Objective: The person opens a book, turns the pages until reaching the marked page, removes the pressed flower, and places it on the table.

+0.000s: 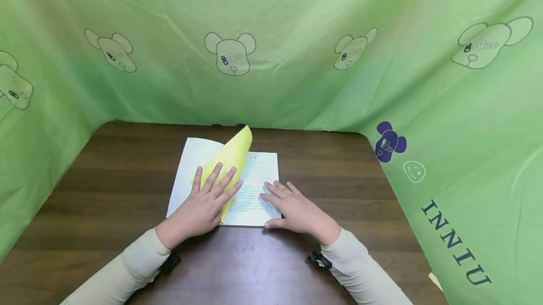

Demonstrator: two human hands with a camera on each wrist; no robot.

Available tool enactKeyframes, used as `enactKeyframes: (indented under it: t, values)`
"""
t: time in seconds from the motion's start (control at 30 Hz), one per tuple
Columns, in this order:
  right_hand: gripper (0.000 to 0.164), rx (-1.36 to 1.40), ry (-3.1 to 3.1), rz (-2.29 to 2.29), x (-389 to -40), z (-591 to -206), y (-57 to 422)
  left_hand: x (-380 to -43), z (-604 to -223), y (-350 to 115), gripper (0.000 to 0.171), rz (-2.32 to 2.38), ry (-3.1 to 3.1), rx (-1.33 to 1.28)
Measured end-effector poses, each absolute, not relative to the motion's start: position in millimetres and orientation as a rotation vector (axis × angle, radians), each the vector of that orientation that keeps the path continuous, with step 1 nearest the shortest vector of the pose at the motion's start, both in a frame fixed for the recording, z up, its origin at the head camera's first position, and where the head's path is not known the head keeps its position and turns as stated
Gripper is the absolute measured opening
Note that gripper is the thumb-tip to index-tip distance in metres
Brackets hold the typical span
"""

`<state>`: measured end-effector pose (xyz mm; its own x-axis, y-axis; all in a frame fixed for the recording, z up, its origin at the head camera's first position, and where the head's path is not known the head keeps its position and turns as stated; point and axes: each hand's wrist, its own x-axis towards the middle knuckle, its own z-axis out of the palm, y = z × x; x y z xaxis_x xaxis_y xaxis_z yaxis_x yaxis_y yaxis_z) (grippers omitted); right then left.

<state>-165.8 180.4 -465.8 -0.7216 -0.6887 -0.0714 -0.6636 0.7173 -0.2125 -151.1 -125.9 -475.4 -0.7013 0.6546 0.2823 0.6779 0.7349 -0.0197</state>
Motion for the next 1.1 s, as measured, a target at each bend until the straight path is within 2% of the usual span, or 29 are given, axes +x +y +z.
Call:
enactKeyframes:
  t: [0.3, 0.53, 0.63, 0.87, 1.1]
  values:
    - [0.075, -1.084, 2.743, -0.233, -164, -466, 182, -150, -473, -127, 0.060, -0.194, -2.857, -1.215]
    - [0.074, -1.080, 2.744, -0.204, -164, -464, 181, -147, -470, -128, 0.057, -0.223, -3.016, -1.112]
    - [0.069, -1.090, 2.744, -0.192, -165, -463, 181, -146, -468, -129, 0.056, -0.249, -3.045, -1.061]
    - [0.043, -1.197, 2.745, -0.168, -166, -460, 182, -145, -467, -127, 0.044, -0.293, -3.075, -0.970]
    - [0.038, -1.208, 2.739, -0.195, -164, -457, 182, -143, -467, -125, 0.038, -0.308, -3.065, -0.973]
